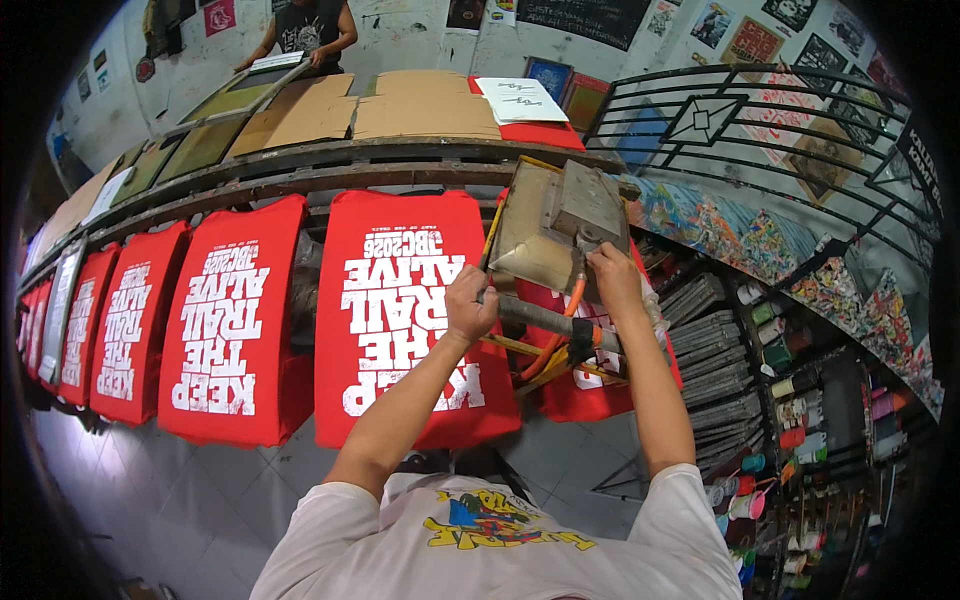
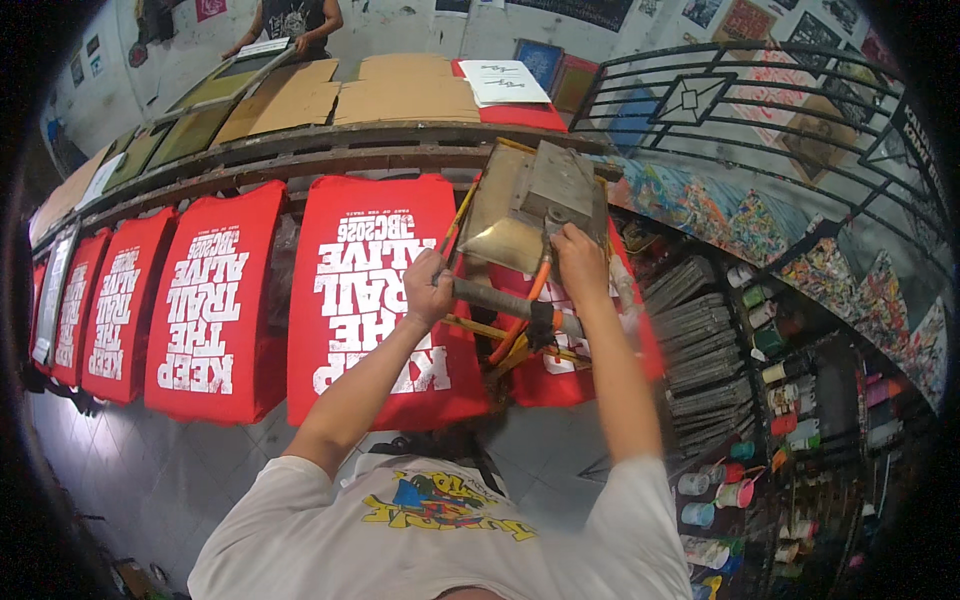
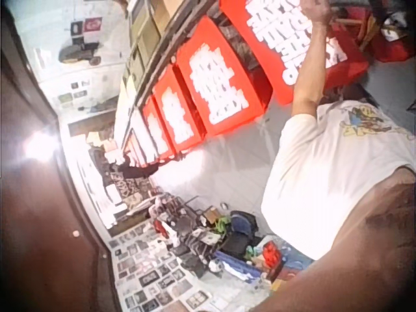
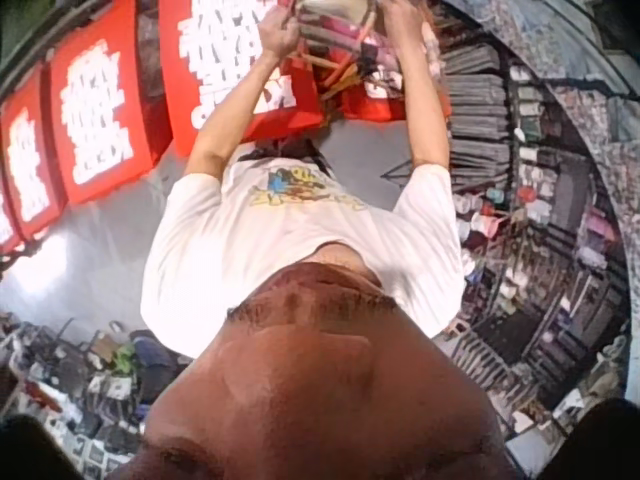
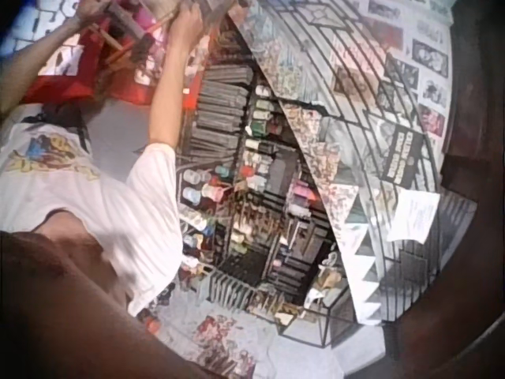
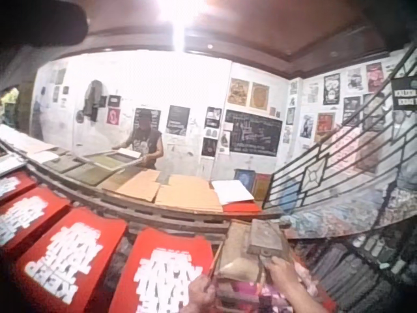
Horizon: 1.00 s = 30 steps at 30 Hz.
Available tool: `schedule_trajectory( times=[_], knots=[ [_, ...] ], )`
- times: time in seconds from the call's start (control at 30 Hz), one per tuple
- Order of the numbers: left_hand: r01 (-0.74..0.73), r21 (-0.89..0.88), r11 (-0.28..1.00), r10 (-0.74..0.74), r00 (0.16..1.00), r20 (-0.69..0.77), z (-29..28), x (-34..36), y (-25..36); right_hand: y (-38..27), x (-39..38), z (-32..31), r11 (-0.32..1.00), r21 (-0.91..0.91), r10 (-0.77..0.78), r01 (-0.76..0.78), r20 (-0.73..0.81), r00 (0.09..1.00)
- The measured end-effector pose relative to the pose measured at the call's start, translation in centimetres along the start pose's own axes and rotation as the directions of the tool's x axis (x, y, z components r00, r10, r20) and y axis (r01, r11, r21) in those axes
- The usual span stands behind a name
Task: The person operates a manual screen printing press by pulling the squeegee across the screen to apply ink to shirts, then lifts the screen and moves to the next station to repeat the process on a row of garments.
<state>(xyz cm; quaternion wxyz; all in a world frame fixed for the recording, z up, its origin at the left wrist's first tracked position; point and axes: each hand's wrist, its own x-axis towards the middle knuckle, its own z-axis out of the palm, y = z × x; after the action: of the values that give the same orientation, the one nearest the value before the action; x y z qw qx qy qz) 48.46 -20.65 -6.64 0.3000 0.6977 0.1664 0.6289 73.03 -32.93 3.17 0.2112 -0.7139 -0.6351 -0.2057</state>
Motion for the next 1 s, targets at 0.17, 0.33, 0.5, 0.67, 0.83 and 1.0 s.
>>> schedule_trajectory(
  times=[0.17, 0.33, 0.5, 0.67, 0.83, 1.0],
  knots=[
    [-0.013, -0.004, 1.000, 0.013, 1.000, -0.005, -0.1, 0.1, -0.1, 0.6, 0.8, 1.1, 1.000, 0.027, 0.015, -0.016, 0.024, 1.000],
    [-0.001, 0.007, 1.000, 0.001, 1.000, 0.004, -0.3, 0.4, 0.1, 0.4, 1.0, 1.1, 0.999, 0.032, 0.020, -0.021, 0.020, 1.000],
    [-0.032, 0.006, 0.999, 0.033, 0.999, -0.014, 0.0, 0.3, -0.1, 0.6, 0.7, 1.1, 0.997, 0.071, 0.041, -0.040, -0.009, 0.999],
    [-0.018, 0.017, 1.000, 0.018, 1.000, 0.001, -0.1, 0.2, 0.0, 0.9, 0.5, 0.9, 0.991, 0.127, 0.042, -0.038, -0.035, 0.998],
    [-0.016, 0.014, 1.000, 0.015, 1.000, 0.008, -0.3, 0.2, 0.1, 1.5, 0.4, 1.0, 0.987, 0.158, 0.031, -0.023, -0.048, 0.998],
    [-0.025, -0.011, 1.000, 0.025, 1.000, -0.005, -0.1, 0.2, -0.1, 1.6, 0.1, 1.1, 0.988, 0.153, 0.044, -0.036, -0.048, 0.998]
  ],
)
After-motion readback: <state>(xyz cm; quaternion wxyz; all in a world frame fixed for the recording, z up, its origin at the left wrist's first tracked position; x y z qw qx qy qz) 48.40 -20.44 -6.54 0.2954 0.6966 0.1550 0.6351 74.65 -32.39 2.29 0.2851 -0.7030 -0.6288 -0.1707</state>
